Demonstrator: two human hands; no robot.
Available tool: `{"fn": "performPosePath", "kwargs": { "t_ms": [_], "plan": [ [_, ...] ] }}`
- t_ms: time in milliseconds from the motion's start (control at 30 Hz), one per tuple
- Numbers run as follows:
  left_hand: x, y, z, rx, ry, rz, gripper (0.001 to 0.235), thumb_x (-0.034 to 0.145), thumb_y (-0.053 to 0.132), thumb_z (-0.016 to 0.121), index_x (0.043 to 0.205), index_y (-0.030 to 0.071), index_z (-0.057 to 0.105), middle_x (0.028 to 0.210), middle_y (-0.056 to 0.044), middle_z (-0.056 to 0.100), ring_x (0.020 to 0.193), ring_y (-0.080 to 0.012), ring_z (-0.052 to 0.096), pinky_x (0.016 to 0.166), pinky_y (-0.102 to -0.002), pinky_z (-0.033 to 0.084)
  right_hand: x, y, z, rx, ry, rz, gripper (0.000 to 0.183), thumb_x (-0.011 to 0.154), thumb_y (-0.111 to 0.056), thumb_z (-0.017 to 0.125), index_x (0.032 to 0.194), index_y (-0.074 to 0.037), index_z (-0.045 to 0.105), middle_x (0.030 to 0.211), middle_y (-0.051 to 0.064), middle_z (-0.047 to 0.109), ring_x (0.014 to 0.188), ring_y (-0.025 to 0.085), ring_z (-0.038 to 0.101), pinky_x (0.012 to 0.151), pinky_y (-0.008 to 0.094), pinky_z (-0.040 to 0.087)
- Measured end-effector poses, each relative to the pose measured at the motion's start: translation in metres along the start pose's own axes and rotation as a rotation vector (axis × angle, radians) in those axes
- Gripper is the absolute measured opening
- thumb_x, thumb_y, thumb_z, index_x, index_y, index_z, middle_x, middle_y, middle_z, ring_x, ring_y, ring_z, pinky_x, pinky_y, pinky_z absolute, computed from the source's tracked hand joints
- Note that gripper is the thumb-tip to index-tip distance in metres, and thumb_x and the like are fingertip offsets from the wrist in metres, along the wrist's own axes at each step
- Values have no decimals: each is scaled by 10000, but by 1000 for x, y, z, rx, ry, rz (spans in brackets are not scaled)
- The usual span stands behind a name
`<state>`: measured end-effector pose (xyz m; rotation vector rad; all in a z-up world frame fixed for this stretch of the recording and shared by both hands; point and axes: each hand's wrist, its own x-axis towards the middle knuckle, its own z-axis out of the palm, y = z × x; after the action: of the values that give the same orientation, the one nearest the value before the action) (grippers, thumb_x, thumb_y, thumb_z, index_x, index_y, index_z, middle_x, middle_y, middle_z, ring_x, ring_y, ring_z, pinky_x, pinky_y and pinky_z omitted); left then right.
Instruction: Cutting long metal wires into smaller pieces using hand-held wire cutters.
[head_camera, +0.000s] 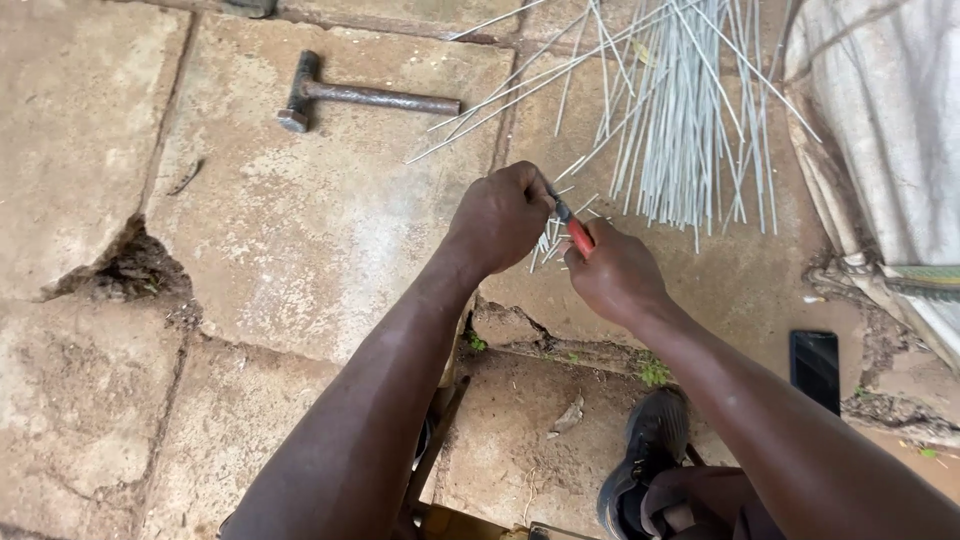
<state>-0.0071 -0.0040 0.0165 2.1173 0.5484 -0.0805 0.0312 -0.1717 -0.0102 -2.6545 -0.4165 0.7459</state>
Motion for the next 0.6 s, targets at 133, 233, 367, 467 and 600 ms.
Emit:
{"fn": "performPosePath", "kwargs": {
  "t_ms": [133,233,367,467,600],
  "plan": [
    [5,-11,4,13,13,35,134,906,185,568,911,116,682,796,-172,709,879,-402,745,735,-502,588,14,22,-1,94,-101,1,351,897,-434,567,1045,-136,677,902,176,729,920,396,731,777,491,569],
    [5,-20,9,69,-29,-29,142,891,249,578,921,141,664,823,-137,711,923,-371,742,758,-506,579,24,34,-7,454,-282,-34,236,979,-242,524,1036,-47,642,594,56,525,404,140,510,356,270,455],
    [-5,-10,14,204,-133,-51,293,950,195,494,1199,115,627,1014,-211,731,1082,-439,707,900,-561,564,38,52,-4,161,-348,-32,361,900,-266,573,1168,-32,640,777,214,675,502,306,688,436,401,564],
    [-3,-12,19,274,-191,-68,387,943,203,492,1301,157,632,1088,-190,739,1144,-421,694,954,-544,561,58,81,11,128,-404,-57,416,910,-235,562,1246,5,614,792,245,643,448,326,671,407,410,556],
    [2,-21,28,288,-174,-57,365,904,172,533,1224,152,706,1057,-183,749,1108,-418,711,939,-533,574,72,101,22,99,-416,-126,392,907,-218,533,1206,19,621,673,205,624,394,307,659,417,418,567]
  ]
}}
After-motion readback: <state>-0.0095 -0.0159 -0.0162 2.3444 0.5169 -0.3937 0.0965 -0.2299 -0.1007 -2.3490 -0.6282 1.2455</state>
